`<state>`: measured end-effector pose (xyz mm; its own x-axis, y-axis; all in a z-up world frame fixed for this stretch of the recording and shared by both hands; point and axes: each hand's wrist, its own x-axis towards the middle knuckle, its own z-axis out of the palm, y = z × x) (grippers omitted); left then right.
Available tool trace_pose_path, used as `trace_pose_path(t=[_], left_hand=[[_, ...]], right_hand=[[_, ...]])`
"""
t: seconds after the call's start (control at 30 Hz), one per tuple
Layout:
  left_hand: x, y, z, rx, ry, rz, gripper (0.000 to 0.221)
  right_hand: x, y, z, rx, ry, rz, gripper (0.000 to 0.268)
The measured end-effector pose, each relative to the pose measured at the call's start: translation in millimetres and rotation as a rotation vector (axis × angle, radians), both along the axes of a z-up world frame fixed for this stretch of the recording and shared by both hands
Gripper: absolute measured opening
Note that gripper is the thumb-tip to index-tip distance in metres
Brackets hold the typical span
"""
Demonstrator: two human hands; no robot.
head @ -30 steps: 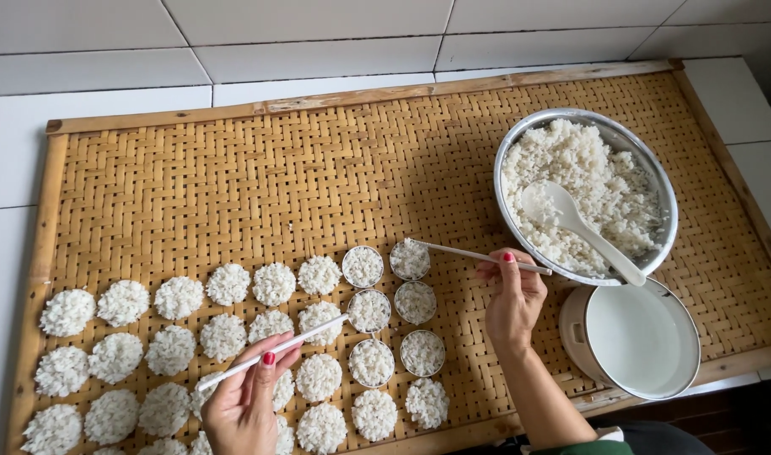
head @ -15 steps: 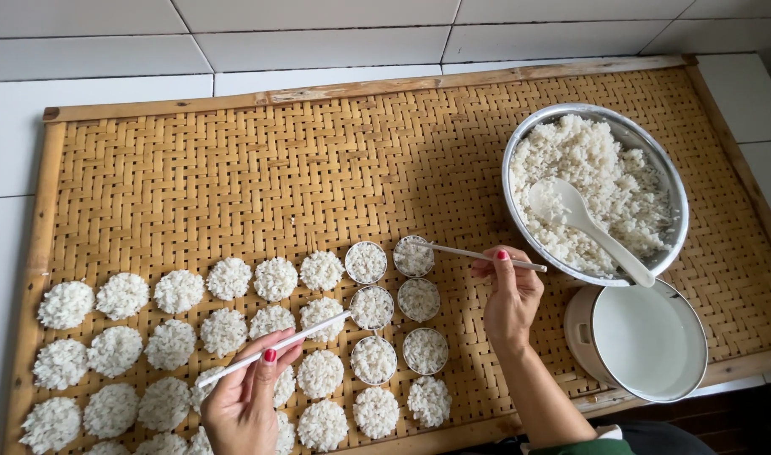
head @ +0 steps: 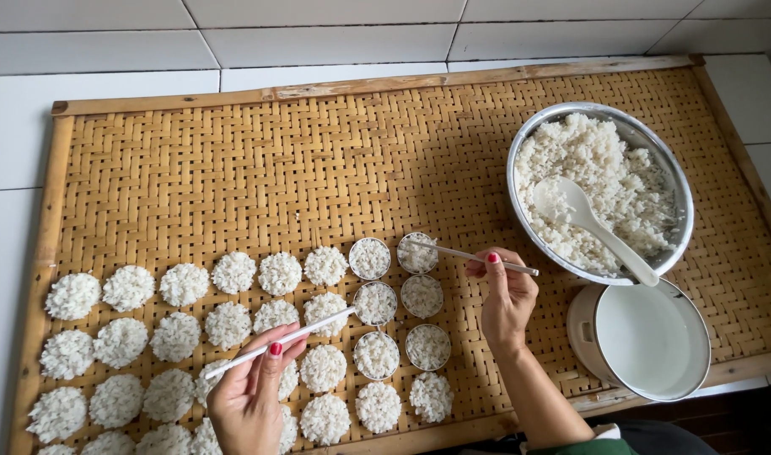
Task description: Shaping cooked rice into small circular cakes using a mold and placing them on a bamboo mat
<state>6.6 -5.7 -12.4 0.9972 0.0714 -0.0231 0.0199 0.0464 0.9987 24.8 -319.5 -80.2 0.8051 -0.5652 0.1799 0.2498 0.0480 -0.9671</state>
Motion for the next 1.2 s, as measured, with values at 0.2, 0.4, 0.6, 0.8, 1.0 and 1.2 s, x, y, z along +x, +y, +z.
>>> trace_pose_path(t=[0.2, 0.4, 0.6, 0.8, 1.0, 1.2], left_hand=[[-1, 0, -2, 0.009, 0.005, 0.009, 0.026], [-1, 2, -1, 0.037, -0.016, -0.009, 0.025], [-3, 5, -7, 0.017, -0.002, -0.014, 0.024], [-3, 5, -6, 0.021, -0.013, -0.022, 0.025], [-4, 6, -6, 0.036, 0.004, -0.021, 0.024], [-4, 6, -8, -0.001, -0.016, -0.023, 0.024]], right_hand=[[-3, 4, 1, -0.033, 0.051, 0.028, 0.014], [-8, 7, 1, -0.02, 0.042, 0.046, 0.014], [-11, 5, 4, -0.058, 0.023, 0.013, 0.012], [-13, 3, 7, -0.081, 0.065, -0.025, 0.014], [-12, -8, -4, 0.025, -0.021, -0.029, 0.015], [-17, -8, -3, 0.116, -0.05, -0.026, 0.016]])
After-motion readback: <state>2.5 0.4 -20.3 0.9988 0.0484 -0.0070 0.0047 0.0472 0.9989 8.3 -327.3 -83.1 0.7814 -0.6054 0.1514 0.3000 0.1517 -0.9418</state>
